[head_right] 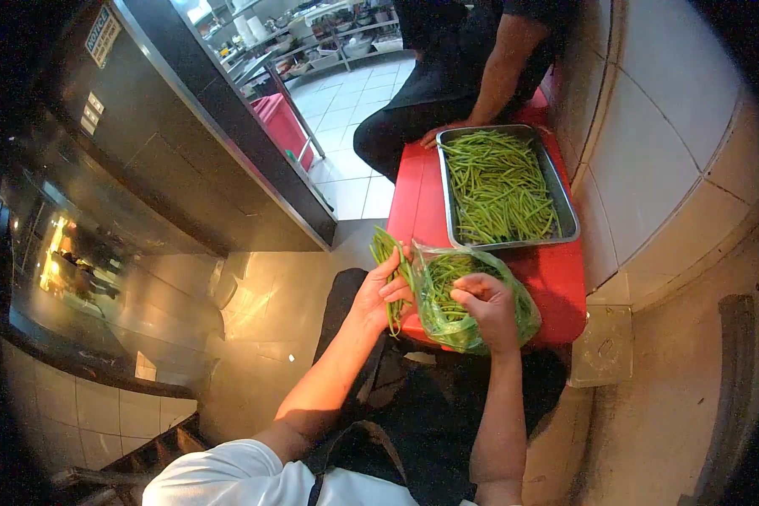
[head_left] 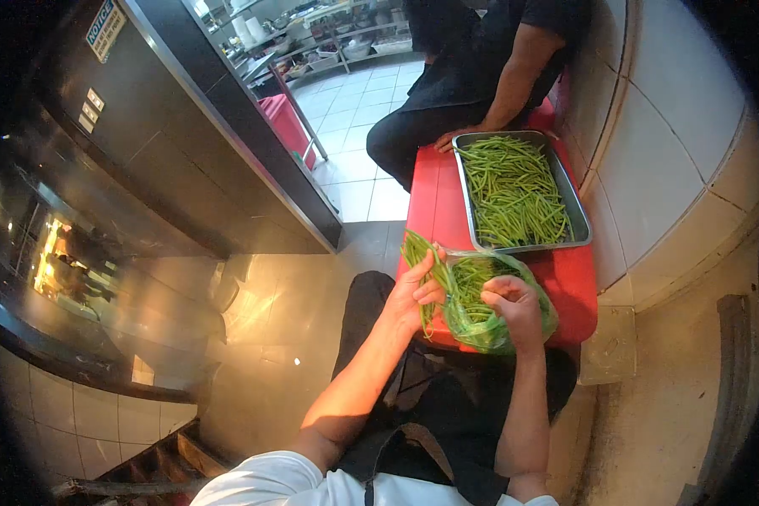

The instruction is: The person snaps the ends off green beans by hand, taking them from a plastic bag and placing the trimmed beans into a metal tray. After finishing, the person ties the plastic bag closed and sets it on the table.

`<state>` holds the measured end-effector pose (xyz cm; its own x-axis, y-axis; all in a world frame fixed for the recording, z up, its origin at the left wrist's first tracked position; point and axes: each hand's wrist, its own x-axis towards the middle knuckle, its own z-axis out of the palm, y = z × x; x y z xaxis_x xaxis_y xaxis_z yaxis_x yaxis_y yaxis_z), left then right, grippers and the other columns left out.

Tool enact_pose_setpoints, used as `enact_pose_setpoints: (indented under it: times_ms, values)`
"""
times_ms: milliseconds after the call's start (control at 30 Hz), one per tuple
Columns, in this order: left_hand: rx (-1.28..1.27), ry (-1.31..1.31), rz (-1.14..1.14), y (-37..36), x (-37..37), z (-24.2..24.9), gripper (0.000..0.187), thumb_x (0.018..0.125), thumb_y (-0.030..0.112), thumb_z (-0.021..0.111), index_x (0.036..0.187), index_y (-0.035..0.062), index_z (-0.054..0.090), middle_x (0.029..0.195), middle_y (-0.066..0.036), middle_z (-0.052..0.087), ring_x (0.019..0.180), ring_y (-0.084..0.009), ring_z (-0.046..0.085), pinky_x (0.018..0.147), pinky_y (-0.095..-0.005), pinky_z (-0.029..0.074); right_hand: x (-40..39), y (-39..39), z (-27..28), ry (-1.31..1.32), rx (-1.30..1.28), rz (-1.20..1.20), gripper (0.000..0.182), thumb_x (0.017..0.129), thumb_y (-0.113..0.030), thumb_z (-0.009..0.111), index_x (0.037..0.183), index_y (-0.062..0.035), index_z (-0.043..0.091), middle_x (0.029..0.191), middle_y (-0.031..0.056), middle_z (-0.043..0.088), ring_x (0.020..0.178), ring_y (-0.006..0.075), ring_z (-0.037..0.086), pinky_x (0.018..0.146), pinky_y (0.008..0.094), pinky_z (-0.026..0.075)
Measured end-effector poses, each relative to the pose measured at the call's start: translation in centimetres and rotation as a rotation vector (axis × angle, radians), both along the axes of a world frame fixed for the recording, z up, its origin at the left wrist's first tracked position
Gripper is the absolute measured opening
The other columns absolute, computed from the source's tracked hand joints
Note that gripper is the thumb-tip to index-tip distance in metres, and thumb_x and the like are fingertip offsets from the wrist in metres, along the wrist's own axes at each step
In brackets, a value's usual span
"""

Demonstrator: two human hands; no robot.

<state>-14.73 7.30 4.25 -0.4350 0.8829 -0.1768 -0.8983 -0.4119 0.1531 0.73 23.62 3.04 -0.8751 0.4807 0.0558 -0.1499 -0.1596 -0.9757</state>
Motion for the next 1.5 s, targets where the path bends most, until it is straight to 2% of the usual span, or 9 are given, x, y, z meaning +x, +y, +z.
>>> enact_pose_setpoints:
  times_ms: [67,167,433,533,633,733,1067,1200,1500]
  values:
    - [0.067,0.012,-0.018,-0.3,0.0,0.4,0.016,0.103,0.022,0.057,0.116,0.0135,0.062,0.108,0.0,0.07,0.041,-0.0031,0.036,0.038,-0.0179,0.032,-0.1,0.2,-0.6,-0.189,0.203,-0.106,0.011,0.085,-0.005,0.072,0.094,0.0003,0.071,0.088,0.0049,0.065,0.073,0.0077,0.056,0.062,0.023,0.042]
    - [0.142,0.055,-0.057,-0.2,-0.1,0.3,0.016,0.104,0.022,0.055,0.116,0.0136,0.063,0.108,0.0,0.07,0.041,-0.0032,0.037,0.038,-0.0183,0.032,-0.6,-1.1,1.3,-0.039,0.374,-0.268,0.012,0.087,-0.005,0.071,0.096,0.0028,0.072,0.088,0.0042,0.066,0.078,0.008,0.058,0.068,0.024,0.046]
    - [-0.005,0.125,-0.018,0.7,0.9,0.6,0.017,0.104,0.02,0.054,0.116,0.0106,0.063,0.108,-0.003,0.07,0.04,-0.0034,0.038,0.037,-0.0182,0.032,-2.2,-4.6,1.7,0.094,0.261,-0.164,0.012,0.089,-0.002,0.069,0.097,0.0072,0.068,0.087,0.006,0.065,0.072,0.0114,0.061,0.066,0.0249,0.048]
    - [-0.064,0.183,-0.019,0.8,1.4,0.9,0.015,0.104,0.019,0.054,0.114,0.0102,0.062,0.106,-0.004,0.07,0.041,-0.0033,0.038,0.037,-0.018,0.032,-2.4,-5.1,1.7,0.109,0.171,-0.214,0.009,0.092,-0.003,0.066,0.094,0.0054,0.067,0.084,0.0034,0.063,0.068,0.0095,0.057,0.061,0.024,0.045]
    - [-0.129,0.259,-0.025,0.9,1.8,0.6,0.018,0.102,0.022,0.058,0.113,0.0078,0.061,0.102,-0.003,0.069,0.042,-0.0023,0.037,0.038,-0.0176,0.031,-1.6,-4.2,1.7,-0.019,-0.139,-0.026,0.011,0.096,-0.008,0.062,0.097,0.0019,0.066,0.085,0.0024,0.061,0.064,0.0052,0.05,0.057,0.0208,0.038]
    - [-0.204,0.275,-0.025,1.1,1.6,-0.2,0.022,0.101,0.025,0.061,0.111,0.0057,0.062,0.094,0.0,0.067,0.042,-0.0015,0.036,0.039,-0.0174,0.03,-0.7,-3.3,1.6,0.277,-0.557,0.348,0.012,0.095,-0.012,0.063,0.095,-0.0007,0.067,0.079,0.0004,0.06,0.06,0.0053,0.048,0.055,0.0206,0.035]
    - [-0.347,0.384,0.144,1.3,1.7,1.1,0.025,0.102,0.025,0.06,0.111,0.0022,0.063,0.087,0.0,0.066,0.041,-0.0015,0.034,0.037,-0.018,0.027,-0.8,-1.4,0.7,-0.062,0.312,-0.266,0.015,0.085,-0.005,0.074,0.099,0.0018,0.071,0.084,0.0002,0.069,0.071,0.0072,0.058,0.07,0.0235,0.048]
    - [-0.431,0.431,0.284,2.0,3.0,3.6,0.025,0.101,0.024,0.061,0.109,0.0006,0.064,0.077,0.001,0.062,0.041,-0.0017,0.033,0.038,-0.0192,0.027,-1.3,-2.0,0.1,0.013,0.165,-0.121,0.015,0.086,-0.008,0.075,0.097,0.0019,0.072,0.082,-0.0038,0.066,0.068,0.006,0.055,0.066,0.0225,0.046]
    - [-0.475,0.703,0.268,1.7,3.3,3.3,0.019,0.1,0.018,0.062,0.109,0.0014,0.063,0.097,-0.006,0.07,0.042,-0.0029,0.036,0.038,-0.0203,0.028,-2.1,-3.8,0.5,-0.077,-0.145,-0.029,0.017,0.093,-0.019,0.07,0.086,-0.0031,0.071,0.067,-0.0045,0.057,0.055,0.0029,0.045,0.052,0.0204,0.033]
